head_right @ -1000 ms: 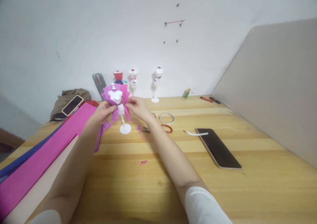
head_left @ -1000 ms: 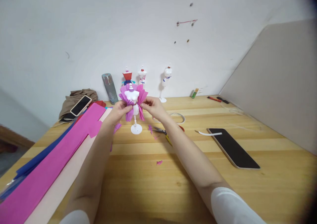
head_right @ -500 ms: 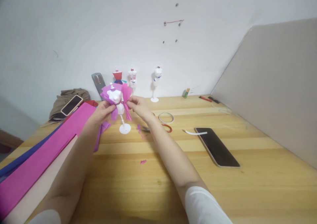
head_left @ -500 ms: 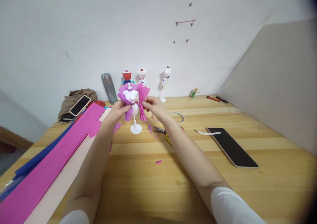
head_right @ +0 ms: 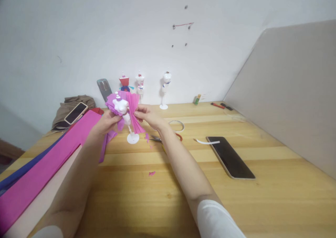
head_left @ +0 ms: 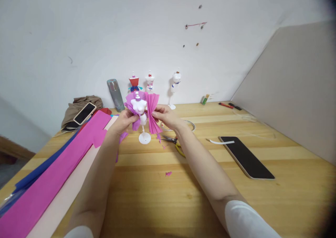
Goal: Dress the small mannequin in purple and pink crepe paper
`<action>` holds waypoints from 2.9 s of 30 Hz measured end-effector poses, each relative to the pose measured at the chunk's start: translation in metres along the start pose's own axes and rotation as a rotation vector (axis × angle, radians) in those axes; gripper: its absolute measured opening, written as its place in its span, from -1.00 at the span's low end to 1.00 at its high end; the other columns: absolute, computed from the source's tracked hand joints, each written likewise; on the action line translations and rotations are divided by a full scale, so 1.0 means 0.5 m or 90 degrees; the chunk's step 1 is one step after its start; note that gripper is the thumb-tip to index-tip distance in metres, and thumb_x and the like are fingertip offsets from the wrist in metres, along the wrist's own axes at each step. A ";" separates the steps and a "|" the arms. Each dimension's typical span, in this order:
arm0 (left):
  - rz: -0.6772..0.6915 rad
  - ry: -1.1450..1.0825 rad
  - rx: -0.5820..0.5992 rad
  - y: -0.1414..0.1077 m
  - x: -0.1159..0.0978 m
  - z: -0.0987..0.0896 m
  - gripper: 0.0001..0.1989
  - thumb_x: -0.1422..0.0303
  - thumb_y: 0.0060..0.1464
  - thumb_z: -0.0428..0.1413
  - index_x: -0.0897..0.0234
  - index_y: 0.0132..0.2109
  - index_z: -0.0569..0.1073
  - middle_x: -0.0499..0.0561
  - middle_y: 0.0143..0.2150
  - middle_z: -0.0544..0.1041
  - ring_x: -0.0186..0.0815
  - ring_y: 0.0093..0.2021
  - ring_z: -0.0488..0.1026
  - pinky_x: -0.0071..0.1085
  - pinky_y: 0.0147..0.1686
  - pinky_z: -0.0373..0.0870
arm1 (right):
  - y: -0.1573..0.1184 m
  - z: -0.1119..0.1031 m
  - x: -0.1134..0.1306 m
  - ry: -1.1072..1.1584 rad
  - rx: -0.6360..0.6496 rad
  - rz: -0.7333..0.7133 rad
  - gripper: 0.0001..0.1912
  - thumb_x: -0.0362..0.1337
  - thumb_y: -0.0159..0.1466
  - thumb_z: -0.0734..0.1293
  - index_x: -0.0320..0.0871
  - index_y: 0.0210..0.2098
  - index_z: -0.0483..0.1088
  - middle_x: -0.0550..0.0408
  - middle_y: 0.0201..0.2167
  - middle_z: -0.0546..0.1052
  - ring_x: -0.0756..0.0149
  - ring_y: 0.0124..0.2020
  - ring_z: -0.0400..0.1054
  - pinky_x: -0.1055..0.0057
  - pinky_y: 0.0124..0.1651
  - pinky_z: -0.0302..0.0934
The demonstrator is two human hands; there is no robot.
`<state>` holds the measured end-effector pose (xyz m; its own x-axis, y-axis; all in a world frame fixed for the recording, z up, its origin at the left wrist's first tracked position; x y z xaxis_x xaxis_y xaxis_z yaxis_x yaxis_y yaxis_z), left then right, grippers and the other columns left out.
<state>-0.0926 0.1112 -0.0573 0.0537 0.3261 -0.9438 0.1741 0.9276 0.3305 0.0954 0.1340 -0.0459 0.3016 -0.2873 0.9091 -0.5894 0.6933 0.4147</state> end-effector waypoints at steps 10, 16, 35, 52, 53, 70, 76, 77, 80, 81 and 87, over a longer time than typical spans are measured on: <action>0.004 0.006 -0.003 0.001 0.001 0.001 -0.48 0.11 -0.16 0.45 0.30 -0.09 0.57 0.14 -0.13 0.66 -0.11 -0.12 0.60 -0.23 -0.04 0.48 | -0.009 -0.002 -0.007 0.172 0.001 0.035 -0.52 0.06 -0.16 0.64 -0.11 -0.46 0.47 0.18 -0.52 0.43 0.38 -0.44 0.25 0.36 -0.23 0.24; 0.007 0.024 0.005 0.002 -0.001 0.004 -0.49 0.09 -0.14 0.44 0.31 -0.10 0.59 0.15 -0.12 0.67 -0.09 -0.09 0.60 -0.23 -0.04 0.48 | -0.008 -0.004 -0.021 0.166 0.027 0.064 -0.51 0.06 -0.16 0.64 -0.14 -0.45 0.48 0.19 -0.52 0.42 0.43 -0.47 0.22 0.43 -0.32 0.17; 0.007 0.007 0.037 0.001 -0.001 0.006 -0.49 0.10 -0.11 0.43 0.31 -0.07 0.59 0.18 -0.10 0.67 -0.04 -0.04 0.61 -0.20 -0.01 0.49 | -0.013 -0.008 0.008 0.176 0.008 -0.018 -0.51 0.09 -0.15 0.63 -0.14 -0.55 0.43 0.17 -0.55 0.38 0.39 -0.49 0.21 0.36 -0.35 0.19; 0.023 0.058 0.014 0.002 0.010 -0.004 -0.53 0.08 -0.12 0.42 0.27 -0.12 0.61 0.11 -0.20 0.66 -0.09 -0.10 0.59 -0.23 -0.05 0.49 | 0.001 -0.003 -0.010 0.029 0.037 0.043 -0.68 -0.06 0.02 0.52 -0.15 -0.41 0.44 0.26 -0.59 0.37 0.48 -0.57 0.11 0.46 -0.47 0.02; 0.023 0.065 0.016 0.001 0.007 -0.002 -0.53 0.07 -0.12 0.42 0.27 -0.12 0.61 0.11 -0.22 0.65 -0.09 -0.11 0.59 -0.23 -0.05 0.50 | 0.002 -0.002 -0.008 0.015 0.034 0.039 -0.69 -0.07 0.03 0.50 -0.15 -0.42 0.43 0.26 -0.59 0.36 0.48 -0.57 0.12 0.46 -0.47 0.02; 0.021 0.077 -0.006 0.002 0.000 -0.001 -0.50 0.06 -0.16 0.43 0.30 -0.15 0.61 0.11 -0.19 0.65 -0.12 -0.14 0.57 -0.23 -0.06 0.48 | 0.003 0.016 0.037 -0.126 -0.049 -0.031 -0.85 -0.20 0.06 0.36 -0.16 -0.43 0.46 0.23 -0.56 0.40 0.40 -0.43 0.25 0.38 -0.27 0.23; 0.031 0.103 0.002 0.000 0.001 0.000 -0.52 0.05 -0.11 0.41 0.32 -0.15 0.60 0.09 -0.22 0.64 -0.13 -0.14 0.56 -0.23 -0.05 0.46 | 0.005 0.015 0.035 -0.165 -0.065 -0.033 -0.86 -0.22 0.06 0.36 -0.16 -0.44 0.48 0.19 -0.51 0.48 0.34 -0.38 0.33 0.37 -0.21 0.23; 0.032 0.105 0.004 0.000 0.000 0.000 -0.53 0.06 -0.09 0.40 0.32 -0.14 0.60 0.08 -0.22 0.64 -0.13 -0.14 0.56 -0.23 -0.04 0.46 | 0.005 0.016 0.033 -0.170 -0.072 -0.034 -0.87 -0.23 0.06 0.35 -0.16 -0.44 0.48 0.18 -0.50 0.49 0.33 -0.37 0.34 0.36 -0.19 0.24; 0.021 0.114 0.007 0.000 -0.002 0.001 -0.53 0.05 -0.08 0.39 0.32 -0.14 0.61 0.09 -0.22 0.64 -0.13 -0.15 0.56 -0.24 -0.06 0.46 | 0.003 0.019 0.031 -0.184 -0.097 -0.030 -0.86 -0.23 0.08 0.34 -0.17 -0.43 0.50 0.14 -0.45 0.55 0.29 -0.34 0.38 0.34 -0.17 0.25; 0.016 0.116 0.006 0.000 -0.003 0.002 -0.52 0.04 -0.10 0.39 0.33 -0.16 0.62 0.09 -0.22 0.64 -0.13 -0.16 0.56 -0.25 -0.08 0.46 | 0.002 0.020 0.030 -0.192 -0.110 -0.028 -0.85 -0.23 0.09 0.34 -0.17 -0.43 0.51 0.12 -0.43 0.56 0.29 -0.33 0.39 0.34 -0.17 0.25; 0.005 0.089 0.000 0.003 0.002 0.003 -0.52 0.03 -0.14 0.41 0.33 -0.20 0.62 0.09 -0.23 0.65 -0.15 -0.18 0.55 -0.28 -0.10 0.46 | -0.002 0.020 0.031 -0.269 -0.189 -0.036 -0.85 -0.23 0.12 0.34 -0.18 -0.38 0.49 0.11 -0.44 0.52 0.32 -0.39 0.34 0.37 -0.27 0.21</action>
<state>-0.0910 0.1128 -0.0579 -0.0816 0.3561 -0.9309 0.1739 0.9248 0.3385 0.0933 0.1221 -0.0319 -0.0380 -0.5293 0.8476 -0.3245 0.8088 0.4905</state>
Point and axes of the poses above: each hand's wrist, its own y-axis towards the middle knuckle, its own z-axis out of the palm, x = y × z, the point moved 4 cm from there along y, towards the middle knuckle
